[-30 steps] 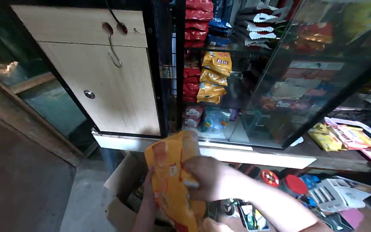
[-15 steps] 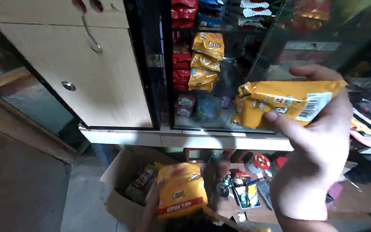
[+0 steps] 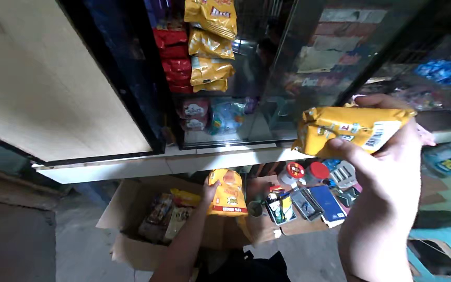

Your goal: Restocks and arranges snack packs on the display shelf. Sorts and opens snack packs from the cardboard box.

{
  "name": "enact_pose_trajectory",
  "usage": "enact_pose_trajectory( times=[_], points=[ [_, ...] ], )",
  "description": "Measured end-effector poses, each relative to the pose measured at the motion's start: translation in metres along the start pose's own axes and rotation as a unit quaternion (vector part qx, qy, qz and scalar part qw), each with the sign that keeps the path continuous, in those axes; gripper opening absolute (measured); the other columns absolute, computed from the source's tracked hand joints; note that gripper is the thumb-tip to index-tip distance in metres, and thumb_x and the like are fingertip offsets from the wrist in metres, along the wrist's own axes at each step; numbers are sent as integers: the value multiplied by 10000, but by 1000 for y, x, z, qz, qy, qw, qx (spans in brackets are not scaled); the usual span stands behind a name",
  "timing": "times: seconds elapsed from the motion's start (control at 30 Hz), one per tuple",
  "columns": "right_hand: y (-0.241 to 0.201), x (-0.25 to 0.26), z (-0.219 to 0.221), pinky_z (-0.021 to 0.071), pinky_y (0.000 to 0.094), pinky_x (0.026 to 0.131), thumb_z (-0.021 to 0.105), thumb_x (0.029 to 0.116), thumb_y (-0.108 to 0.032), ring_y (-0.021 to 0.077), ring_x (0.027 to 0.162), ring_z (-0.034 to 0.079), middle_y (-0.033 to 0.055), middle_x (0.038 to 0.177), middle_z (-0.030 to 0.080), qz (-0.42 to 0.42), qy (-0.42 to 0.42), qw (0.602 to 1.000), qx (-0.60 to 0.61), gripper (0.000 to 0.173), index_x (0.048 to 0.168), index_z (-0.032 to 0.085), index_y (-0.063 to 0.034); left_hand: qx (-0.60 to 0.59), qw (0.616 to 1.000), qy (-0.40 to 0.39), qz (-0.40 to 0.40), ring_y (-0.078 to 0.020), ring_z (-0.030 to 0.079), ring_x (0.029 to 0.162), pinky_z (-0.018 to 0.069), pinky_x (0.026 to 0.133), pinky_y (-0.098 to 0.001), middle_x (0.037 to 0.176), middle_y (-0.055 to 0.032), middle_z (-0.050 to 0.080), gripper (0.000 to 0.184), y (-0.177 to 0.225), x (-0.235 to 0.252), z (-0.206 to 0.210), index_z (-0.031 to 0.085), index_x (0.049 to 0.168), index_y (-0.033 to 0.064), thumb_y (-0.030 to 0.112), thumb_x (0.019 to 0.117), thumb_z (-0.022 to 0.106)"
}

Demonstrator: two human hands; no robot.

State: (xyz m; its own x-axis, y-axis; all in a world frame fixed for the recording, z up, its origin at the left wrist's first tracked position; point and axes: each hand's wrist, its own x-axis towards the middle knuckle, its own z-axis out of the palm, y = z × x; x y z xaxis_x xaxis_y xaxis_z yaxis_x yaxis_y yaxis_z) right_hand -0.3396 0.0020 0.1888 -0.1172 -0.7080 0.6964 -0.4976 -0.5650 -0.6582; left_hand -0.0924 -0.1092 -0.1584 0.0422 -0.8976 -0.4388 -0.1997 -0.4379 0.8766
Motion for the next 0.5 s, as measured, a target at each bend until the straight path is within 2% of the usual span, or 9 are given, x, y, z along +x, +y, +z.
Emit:
enact_pose_trajectory(
  times=[0.1, 0.13, 0.2, 0.23, 0.27, 0.33, 0.4, 0.43, 0.5],
  points=[
    [8, -4, 3, 581, 136, 810, 753, 766, -207, -84, 944, 645, -125, 1088, 643, 25, 4, 1000, -11, 637, 1320, 473, -65, 63, 998, 10, -3, -427, 487, 1362, 426, 1114, -539, 1518, -317, 413, 1047, 16, 11, 9, 75, 1622, 42, 321, 906, 787],
    [11, -5, 5, 565, 127, 804, 720, 774, -184, -97, 930, 628, -105, 1074, 633, 32, 1, 999, -22, 612, 1311, 470, -31, 111, 994, 14, -16, -447, 407, 1425, 381, 1146, -559, 1584, -314, 314, 1142, 23, 10, 11, 26, 1628, 52, 417, 874, 801],
    [14, -8, 14, 555, 132, 796, 677, 792, -162, -94, 915, 621, -48, 1068, 639, 65, -2, 998, -23, 576, 1296, 473, 27, 204, 979, 5, -27, -483, 248, 1496, 299, 1174, -613, 1648, -290, 179, 1142, 39, 1, 13, 80, 1633, 55, 570, 863, 749],
    [15, -9, 19, 555, 135, 793, 659, 785, -142, -84, 919, 627, -30, 1075, 640, 89, 1, 996, -11, 570, 1295, 476, 35, 227, 974, -20, -15, -492, 208, 1506, 259, 1183, -631, 1651, -286, 171, 1049, 47, -8, 12, 151, 1626, 48, 568, 901, 703],
    [19, -10, 25, 557, 130, 791, 647, 782, -141, -89, 921, 633, -36, 1077, 649, 98, 2, 995, 3, 558, 1286, 479, 32, 239, 969, -55, 17, -482, 252, 1494, 263, 1190, -618, 1627, -293, 243, 903, 58, -21, 9, 267, 1596, 25, 517, 951, 663],
    [26, -11, 35, 559, 139, 822, 636, 792, -141, -79, 952, 637, -26, 1096, 655, 97, -8, 995, 31, 560, 1292, 470, 48, 246, 948, -93, 178, -413, 583, 1273, 454, 1094, -516, 1370, -292, 587, 528, 78, -58, -4, 579, 1373, -58, 327, 1015, 625],
    [25, -6, 47, 558, 141, 830, 635, 798, -131, -75, 964, 636, -22, 1104, 650, 95, -16, 994, 54, 556, 1299, 468, 46, 216, 857, 10, 467, -287, 740, 845, 604, 783, -423, 941, -195, 749, 236, 97, -96, -18, 762, 998, -41, 154, 950, 637],
    [22, -3, 54, 560, 141, 824, 644, 799, -128, -75, 957, 637, -26, 1101, 647, 94, -14, 993, 67, 554, 1297, 470, 42, 197, 787, 90, 577, -221, 743, 791, 610, 740, -368, 863, -135, 754, 203, 117, -109, -27, 771, 901, 2, 152, 913, 635],
    [14, 7, 68, 572, 151, 809, 687, 806, -136, -68, 938, 645, -51, 1084, 655, 61, 8, 993, 99, 545, 1286, 490, 29, 182, 676, 209, 682, -225, 723, 935, 566, 877, -347, 951, -137, 756, 226, 174, -131, -49, 750, 935, 24, 195, 941, 602]
  ],
)
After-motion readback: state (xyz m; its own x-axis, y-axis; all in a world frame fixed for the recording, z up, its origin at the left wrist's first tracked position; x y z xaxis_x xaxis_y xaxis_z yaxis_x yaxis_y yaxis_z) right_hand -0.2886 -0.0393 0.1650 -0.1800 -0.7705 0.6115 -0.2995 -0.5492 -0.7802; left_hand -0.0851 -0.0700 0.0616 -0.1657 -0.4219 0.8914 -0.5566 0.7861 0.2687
